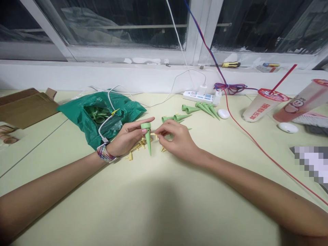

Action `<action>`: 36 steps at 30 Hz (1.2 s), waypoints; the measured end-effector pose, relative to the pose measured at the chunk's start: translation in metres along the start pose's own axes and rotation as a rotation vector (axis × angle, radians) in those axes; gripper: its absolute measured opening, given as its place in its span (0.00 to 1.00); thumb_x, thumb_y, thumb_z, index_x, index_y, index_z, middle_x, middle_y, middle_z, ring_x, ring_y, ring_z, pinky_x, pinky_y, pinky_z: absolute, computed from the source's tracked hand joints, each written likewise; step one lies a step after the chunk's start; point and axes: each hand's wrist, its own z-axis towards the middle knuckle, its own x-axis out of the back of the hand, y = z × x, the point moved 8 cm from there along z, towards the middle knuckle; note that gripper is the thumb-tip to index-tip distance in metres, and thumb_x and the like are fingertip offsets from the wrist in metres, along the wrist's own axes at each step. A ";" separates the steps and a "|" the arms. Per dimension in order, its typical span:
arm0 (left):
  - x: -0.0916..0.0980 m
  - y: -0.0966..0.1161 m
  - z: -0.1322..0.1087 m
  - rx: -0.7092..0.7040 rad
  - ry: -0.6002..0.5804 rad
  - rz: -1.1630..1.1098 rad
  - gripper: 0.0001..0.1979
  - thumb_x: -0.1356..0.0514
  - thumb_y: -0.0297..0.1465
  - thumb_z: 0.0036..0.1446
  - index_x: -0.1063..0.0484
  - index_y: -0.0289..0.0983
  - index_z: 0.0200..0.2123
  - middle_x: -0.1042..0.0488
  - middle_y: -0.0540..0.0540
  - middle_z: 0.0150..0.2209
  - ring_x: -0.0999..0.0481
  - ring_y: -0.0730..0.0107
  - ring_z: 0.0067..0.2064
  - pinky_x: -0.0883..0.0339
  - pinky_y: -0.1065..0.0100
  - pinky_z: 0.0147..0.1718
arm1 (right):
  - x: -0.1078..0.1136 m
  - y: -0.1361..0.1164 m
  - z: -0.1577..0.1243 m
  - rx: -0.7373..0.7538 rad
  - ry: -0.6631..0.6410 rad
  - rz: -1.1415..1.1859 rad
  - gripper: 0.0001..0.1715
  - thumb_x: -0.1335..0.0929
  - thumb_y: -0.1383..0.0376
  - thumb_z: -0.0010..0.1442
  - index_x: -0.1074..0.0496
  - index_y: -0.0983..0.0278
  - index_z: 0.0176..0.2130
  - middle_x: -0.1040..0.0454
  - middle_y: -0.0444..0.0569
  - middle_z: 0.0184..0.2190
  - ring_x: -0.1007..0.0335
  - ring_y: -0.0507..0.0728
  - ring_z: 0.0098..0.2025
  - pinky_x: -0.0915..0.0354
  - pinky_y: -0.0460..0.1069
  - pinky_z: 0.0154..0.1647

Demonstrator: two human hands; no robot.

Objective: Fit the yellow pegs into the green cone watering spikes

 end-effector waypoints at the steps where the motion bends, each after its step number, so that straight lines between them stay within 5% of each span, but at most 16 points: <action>1: 0.000 0.000 -0.001 -0.016 -0.011 0.062 0.27 0.29 0.36 0.57 0.20 0.39 0.60 0.32 0.52 0.25 0.34 0.71 0.30 0.39 0.67 0.31 | 0.000 0.001 -0.001 -0.017 0.008 0.021 0.11 0.30 0.74 0.63 0.20 0.60 0.40 0.23 0.47 0.39 0.23 0.54 0.39 0.27 0.49 0.39; 6: -0.002 0.008 -0.001 -0.095 -0.041 0.213 0.25 0.28 0.40 0.57 0.18 0.39 0.56 0.40 0.54 0.21 0.45 0.74 0.26 0.50 0.68 0.26 | 0.003 -0.001 0.000 -0.042 0.052 0.041 0.11 0.29 0.74 0.62 0.18 0.60 0.40 0.24 0.48 0.38 0.24 0.53 0.38 0.26 0.48 0.36; 13: -0.008 0.012 -0.001 -0.114 -0.086 0.228 0.24 0.28 0.39 0.58 0.18 0.38 0.57 0.31 0.51 0.23 0.38 0.73 0.27 0.44 0.69 0.26 | 0.005 -0.009 0.002 0.010 0.034 0.012 0.11 0.30 0.74 0.63 0.18 0.61 0.40 0.25 0.49 0.38 0.24 0.53 0.37 0.27 0.47 0.34; 18: -0.009 0.011 -0.001 -0.106 -0.092 0.227 0.26 0.27 0.38 0.57 0.19 0.39 0.58 0.17 0.44 0.38 0.26 0.68 0.35 0.31 0.67 0.35 | 0.005 -0.013 0.001 0.037 0.035 -0.002 0.11 0.30 0.74 0.62 0.19 0.61 0.40 0.24 0.48 0.37 0.24 0.52 0.37 0.26 0.46 0.34; 23: -0.008 0.013 -0.001 -0.085 -0.063 0.248 0.25 0.25 0.38 0.53 0.17 0.40 0.55 0.15 0.41 0.45 0.21 0.63 0.42 0.26 0.64 0.42 | 0.006 -0.009 0.001 -0.020 0.028 0.022 0.08 0.28 0.71 0.63 0.19 0.60 0.39 0.23 0.48 0.37 0.23 0.53 0.37 0.24 0.48 0.36; 30: -0.007 0.007 -0.001 -0.047 -0.051 0.200 0.26 0.24 0.37 0.52 0.17 0.39 0.55 0.16 0.43 0.39 0.22 0.64 0.38 0.27 0.64 0.39 | 0.006 0.006 0.002 -0.167 0.028 0.205 0.05 0.24 0.64 0.62 0.19 0.61 0.39 0.22 0.49 0.38 0.21 0.54 0.38 0.20 0.50 0.42; 36: -0.006 0.008 -0.001 -0.046 -0.030 0.151 0.27 0.25 0.37 0.53 0.18 0.38 0.56 0.29 0.52 0.23 0.38 0.75 0.26 0.41 0.70 0.26 | 0.002 0.019 -0.001 -0.319 0.018 0.347 0.13 0.21 0.63 0.58 0.21 0.63 0.42 0.20 0.49 0.37 0.19 0.56 0.39 0.19 0.51 0.43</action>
